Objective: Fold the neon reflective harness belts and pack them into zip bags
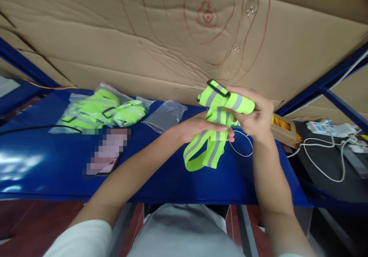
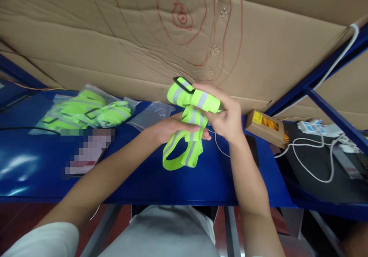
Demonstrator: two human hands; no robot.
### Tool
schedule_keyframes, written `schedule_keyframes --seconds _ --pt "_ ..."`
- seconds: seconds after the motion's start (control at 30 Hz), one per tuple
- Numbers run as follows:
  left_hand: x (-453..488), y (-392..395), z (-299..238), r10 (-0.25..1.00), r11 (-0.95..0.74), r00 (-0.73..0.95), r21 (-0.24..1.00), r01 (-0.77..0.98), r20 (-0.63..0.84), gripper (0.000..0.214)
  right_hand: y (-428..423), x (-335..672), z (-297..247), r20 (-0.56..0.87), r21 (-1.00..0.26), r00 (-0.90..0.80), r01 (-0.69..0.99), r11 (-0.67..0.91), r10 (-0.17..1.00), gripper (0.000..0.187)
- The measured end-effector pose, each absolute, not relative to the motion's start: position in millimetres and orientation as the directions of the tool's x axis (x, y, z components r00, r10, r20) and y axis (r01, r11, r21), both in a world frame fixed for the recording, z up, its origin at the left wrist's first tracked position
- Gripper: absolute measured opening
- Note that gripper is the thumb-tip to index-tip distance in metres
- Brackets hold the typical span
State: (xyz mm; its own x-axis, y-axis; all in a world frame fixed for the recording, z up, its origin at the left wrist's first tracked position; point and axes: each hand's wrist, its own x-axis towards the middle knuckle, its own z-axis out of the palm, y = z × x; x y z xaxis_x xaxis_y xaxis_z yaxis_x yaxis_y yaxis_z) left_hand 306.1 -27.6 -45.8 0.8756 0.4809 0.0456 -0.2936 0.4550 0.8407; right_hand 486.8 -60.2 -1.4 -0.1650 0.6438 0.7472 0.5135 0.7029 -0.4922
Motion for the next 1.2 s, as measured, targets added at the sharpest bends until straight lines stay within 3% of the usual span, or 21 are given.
schedule_keyframes --seconds 0.1,0.23,0.33,0.43,0.5,0.6,0.73,0.83,0.93,1.07,1.2 --pt "297.9 -32.6 -32.4 0.518 0.442 0.855 0.845 -0.302 0.035 0.020 -57.3 492.9 -2.6 0.749 -0.379 -0.290 0.549 0.745 0.595 0.027" --pt "290.2 -30.4 -25.9 0.497 0.441 0.860 0.821 -0.362 0.113 0.039 -54.4 494.2 -2.1 0.741 -0.254 -0.368 0.622 0.741 0.562 0.025" --pt "289.9 -25.1 -31.7 0.447 0.467 0.884 0.806 -0.364 0.140 0.055 -57.6 492.5 2.1 0.695 -0.165 -0.426 0.690 0.705 0.580 0.030" --pt "292.8 -20.6 -38.1 0.476 0.476 0.873 0.803 -0.358 0.106 0.051 -65.8 490.2 8.8 0.593 -0.124 -0.488 0.731 0.671 0.641 0.048" --pt "294.7 -18.3 -40.6 0.555 0.472 0.828 0.792 -0.387 0.074 0.042 -71.7 491.5 13.7 0.492 -0.156 -0.523 0.734 0.661 0.696 0.062" --pt "295.1 -15.9 -42.0 0.647 0.441 0.762 0.807 -0.393 0.017 0.037 -75.7 504.0 20.0 0.323 -0.327 -0.609 0.646 0.690 0.724 0.069" --pt "291.0 -18.4 -39.1 0.595 0.323 0.803 0.915 -0.243 0.003 0.040 -67.1 526.6 19.7 0.307 -0.644 -0.601 0.439 0.626 0.738 0.073" --pt "289.4 -24.1 -36.8 0.539 0.232 0.842 0.959 -0.163 0.013 0.046 -57.1 524.4 11.5 0.293 -0.766 -0.506 0.383 0.516 0.811 0.077" --pt "292.5 -28.1 -39.9 0.586 0.190 0.809 0.964 -0.185 0.040 0.047 -54.6 507.8 4.2 0.244 -0.819 -0.455 0.377 0.433 0.856 0.061" --pt "302.9 -28.7 -50.7 0.673 0.315 0.740 0.902 -0.294 0.006 0.049 -63.0 494.7 7.7 0.360 -0.828 -0.294 0.338 0.448 0.886 0.045" --pt "313.0 -29.0 -57.9 0.570 0.447 0.822 0.847 -0.288 -0.021 0.045 -70.6 496.9 16.4 0.457 -0.771 -0.185 0.406 0.491 0.870 0.035"
